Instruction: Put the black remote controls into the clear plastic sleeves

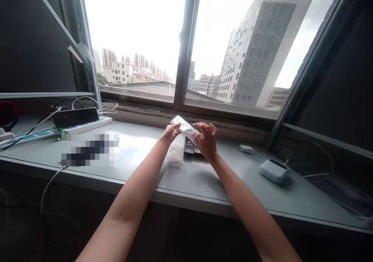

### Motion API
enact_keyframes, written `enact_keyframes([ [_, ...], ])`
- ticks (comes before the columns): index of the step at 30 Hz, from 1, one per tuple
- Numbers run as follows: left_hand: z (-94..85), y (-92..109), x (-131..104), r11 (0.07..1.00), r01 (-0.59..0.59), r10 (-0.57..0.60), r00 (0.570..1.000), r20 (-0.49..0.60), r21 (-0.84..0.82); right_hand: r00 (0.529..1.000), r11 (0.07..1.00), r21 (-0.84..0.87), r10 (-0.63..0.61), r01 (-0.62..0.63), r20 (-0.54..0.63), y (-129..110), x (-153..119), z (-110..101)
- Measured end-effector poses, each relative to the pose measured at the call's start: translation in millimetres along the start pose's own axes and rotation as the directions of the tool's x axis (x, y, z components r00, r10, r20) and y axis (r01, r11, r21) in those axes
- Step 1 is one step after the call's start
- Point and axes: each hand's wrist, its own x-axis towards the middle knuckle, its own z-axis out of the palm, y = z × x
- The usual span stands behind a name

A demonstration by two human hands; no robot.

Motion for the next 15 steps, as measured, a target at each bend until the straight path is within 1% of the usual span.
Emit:
enact_keyframes([
  [2, 0.5, -0.3, 0.1, 1.0, 0.006, -0.007, 1.0, 0.022, 0.015, 0.998, 0.999, -0.032, 0.005, -0.007, -0.063, 0.6, 0.1, -0.3],
  [4, 1.9, -1.1, 0.1, 1.0, -0.011, 0.01, 1.0, 0.025, 0.022, 0.992, 0.997, -0.072, 0.008, -0.017, -0.13, 1.0, 0.1, -0.8],
  [7, 4.8, -3.7, 0.1, 0.999, -0.034, 0.034, 0.997, 0.065, 0.002, 0.982, 0.996, -0.086, 0.0, -0.016, -0.191, 1.5, -0.1, -2.4],
  [9, 6.4, -6.1, 0.1, 0.999, -0.052, 0.053, 0.994, 0.095, -0.012, 0.982, 0.998, -0.065, -0.004, -0.008, -0.187, 1.8, -0.2, -4.1],
  [11, 7.1, -8.2, 0.6, 0.998, -0.054, 0.055, 0.99, 0.126, -0.012, 0.988, 0.999, -0.033, 0.007, -0.012, -0.153, 2.5, 0.0, -5.9],
  [15, 4.7, -8.8, 3.3, 0.999, -0.029, 0.021, 0.983, 0.183, 0.04, 0.993, 0.999, 0.001, 0.045, -0.045, -0.106, 5.7, 1.5, -8.6],
])
